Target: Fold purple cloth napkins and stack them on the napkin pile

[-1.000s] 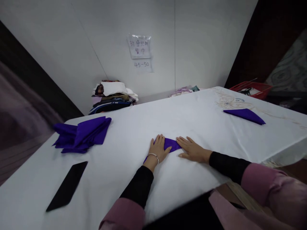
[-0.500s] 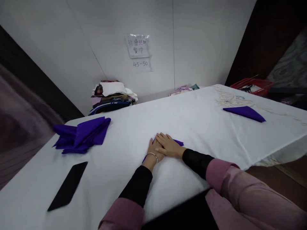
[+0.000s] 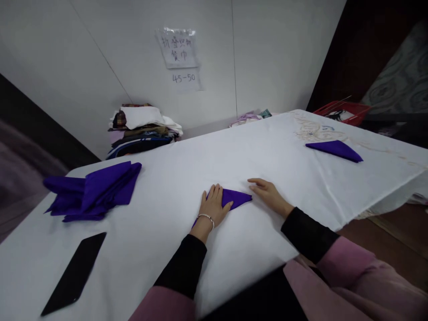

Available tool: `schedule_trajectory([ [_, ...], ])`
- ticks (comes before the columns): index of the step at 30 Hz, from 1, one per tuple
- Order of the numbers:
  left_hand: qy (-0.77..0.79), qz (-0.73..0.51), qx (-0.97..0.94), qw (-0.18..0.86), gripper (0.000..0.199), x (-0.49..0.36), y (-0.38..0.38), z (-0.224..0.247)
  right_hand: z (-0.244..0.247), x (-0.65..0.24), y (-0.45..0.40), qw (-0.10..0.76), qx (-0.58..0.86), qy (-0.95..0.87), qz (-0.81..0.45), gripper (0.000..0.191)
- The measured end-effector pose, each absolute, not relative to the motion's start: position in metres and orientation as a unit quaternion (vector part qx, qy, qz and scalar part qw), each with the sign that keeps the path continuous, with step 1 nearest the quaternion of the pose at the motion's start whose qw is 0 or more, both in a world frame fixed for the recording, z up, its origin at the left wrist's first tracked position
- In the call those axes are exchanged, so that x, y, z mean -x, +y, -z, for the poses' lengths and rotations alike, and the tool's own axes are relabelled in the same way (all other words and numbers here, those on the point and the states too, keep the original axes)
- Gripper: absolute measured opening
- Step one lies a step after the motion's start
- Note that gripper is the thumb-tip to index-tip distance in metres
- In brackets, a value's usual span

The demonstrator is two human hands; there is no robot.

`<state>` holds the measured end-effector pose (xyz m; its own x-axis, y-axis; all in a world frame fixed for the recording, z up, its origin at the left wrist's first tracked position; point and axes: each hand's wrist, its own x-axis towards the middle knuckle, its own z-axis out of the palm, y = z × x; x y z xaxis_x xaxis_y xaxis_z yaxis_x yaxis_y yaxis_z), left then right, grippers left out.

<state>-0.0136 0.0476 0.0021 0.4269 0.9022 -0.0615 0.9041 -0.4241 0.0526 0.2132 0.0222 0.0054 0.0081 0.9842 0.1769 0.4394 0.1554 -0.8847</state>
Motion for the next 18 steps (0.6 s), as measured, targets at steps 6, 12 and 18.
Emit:
schedule_trajectory([
  [6, 0.541, 0.015, -0.84, 0.041, 0.073, 0.012, 0.047, -0.006, 0.0, -0.234, 0.014, 0.39, 0.483, -0.729, -0.288, 0.032],
  [12, 0.537, 0.015, -0.842, 0.039, 0.072, 0.012, 0.046, -0.008, -0.002, -0.221, 0.016, 0.305, 0.444, -0.826, -0.164, 0.028],
  [18, 0.537, 0.013, -0.842, 0.042, 0.072, 0.012, 0.047, -0.006, -0.006, -0.217, 0.014, 0.268, 0.454, -0.845, -0.093, 0.032],
])
